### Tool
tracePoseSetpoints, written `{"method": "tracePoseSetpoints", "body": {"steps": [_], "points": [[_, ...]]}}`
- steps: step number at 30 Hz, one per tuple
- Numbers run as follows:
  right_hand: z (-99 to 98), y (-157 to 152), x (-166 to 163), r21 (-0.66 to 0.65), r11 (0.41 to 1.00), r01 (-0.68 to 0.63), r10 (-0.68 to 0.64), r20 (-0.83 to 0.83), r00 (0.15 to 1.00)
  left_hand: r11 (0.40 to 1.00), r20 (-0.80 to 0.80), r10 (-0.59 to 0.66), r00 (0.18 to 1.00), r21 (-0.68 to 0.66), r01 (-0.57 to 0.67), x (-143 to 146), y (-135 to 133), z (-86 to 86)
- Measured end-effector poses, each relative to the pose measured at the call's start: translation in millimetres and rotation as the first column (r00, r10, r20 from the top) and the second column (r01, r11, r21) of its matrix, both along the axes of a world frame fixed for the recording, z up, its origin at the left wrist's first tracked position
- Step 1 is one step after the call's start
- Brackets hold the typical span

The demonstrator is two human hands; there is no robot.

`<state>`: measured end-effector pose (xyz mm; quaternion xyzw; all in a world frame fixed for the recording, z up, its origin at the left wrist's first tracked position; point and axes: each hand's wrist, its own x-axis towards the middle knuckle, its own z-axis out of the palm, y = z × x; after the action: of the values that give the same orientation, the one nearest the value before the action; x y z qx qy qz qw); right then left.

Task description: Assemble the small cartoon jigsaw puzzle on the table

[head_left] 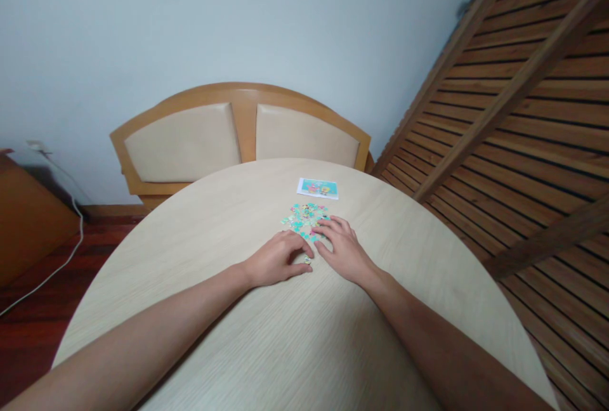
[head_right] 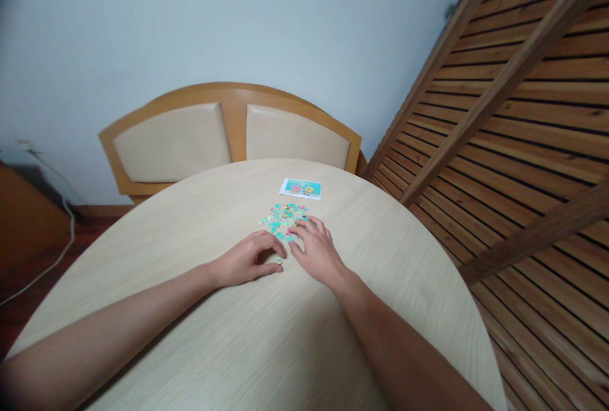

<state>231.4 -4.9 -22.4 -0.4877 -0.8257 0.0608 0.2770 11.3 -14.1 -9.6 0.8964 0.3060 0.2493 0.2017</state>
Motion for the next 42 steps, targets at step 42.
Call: {"method": "tracePoseSetpoints", "body": {"steps": [42], "points": [[5.9, -4, 9, -0.057, 0.998, 0.005, -0.007, -0.025, 1.0, 0.99, 0.0, 0.079, 0.997, 0.119, -0.079, 0, 2, -5.1]]}}
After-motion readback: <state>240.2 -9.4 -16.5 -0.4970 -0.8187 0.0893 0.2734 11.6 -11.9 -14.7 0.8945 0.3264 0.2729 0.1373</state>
